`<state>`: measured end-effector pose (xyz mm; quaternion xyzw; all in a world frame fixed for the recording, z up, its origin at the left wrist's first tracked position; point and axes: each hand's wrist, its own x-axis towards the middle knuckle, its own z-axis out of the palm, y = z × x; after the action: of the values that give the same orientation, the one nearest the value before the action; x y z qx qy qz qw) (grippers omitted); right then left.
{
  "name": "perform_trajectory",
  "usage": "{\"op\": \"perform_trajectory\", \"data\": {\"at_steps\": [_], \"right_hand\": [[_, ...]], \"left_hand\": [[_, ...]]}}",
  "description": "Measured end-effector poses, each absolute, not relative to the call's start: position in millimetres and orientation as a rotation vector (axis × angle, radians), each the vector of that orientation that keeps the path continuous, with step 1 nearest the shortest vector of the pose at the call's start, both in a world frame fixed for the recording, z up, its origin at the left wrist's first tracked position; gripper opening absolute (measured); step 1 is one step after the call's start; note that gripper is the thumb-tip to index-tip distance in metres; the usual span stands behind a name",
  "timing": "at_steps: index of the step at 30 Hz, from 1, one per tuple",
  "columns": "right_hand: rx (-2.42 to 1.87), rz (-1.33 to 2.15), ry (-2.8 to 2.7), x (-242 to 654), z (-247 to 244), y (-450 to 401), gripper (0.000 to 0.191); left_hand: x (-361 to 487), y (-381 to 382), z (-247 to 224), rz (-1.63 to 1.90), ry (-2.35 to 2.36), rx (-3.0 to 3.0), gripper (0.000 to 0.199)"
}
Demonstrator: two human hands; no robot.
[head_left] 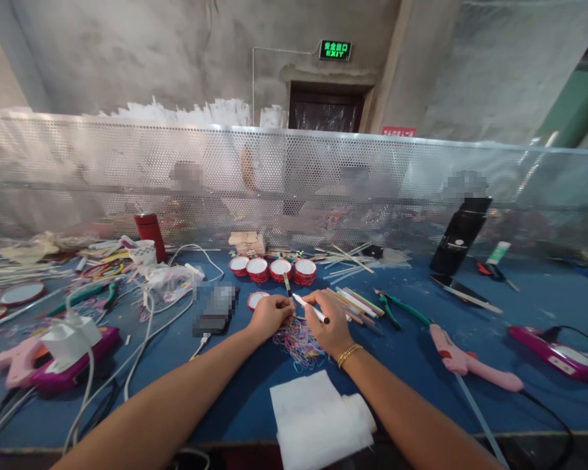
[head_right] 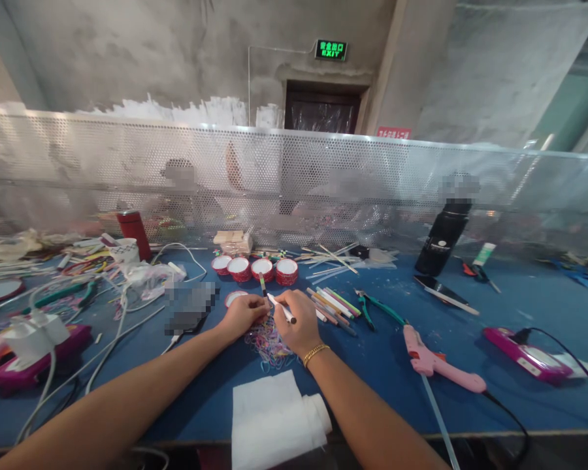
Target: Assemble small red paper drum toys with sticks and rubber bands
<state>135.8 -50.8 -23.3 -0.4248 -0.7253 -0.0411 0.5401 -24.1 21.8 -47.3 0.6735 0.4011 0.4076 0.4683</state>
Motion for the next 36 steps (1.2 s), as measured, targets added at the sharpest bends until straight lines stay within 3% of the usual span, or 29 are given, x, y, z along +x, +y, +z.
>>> {"op": "perform_trajectory", "data": {"at_steps": [36], "right_hand": [[-1.016,-0.098,-1.724,136,-24,-49,0.012]], "left_hand": [[-22,15,-37,0.998,1.027,1.622,0.027]]}}
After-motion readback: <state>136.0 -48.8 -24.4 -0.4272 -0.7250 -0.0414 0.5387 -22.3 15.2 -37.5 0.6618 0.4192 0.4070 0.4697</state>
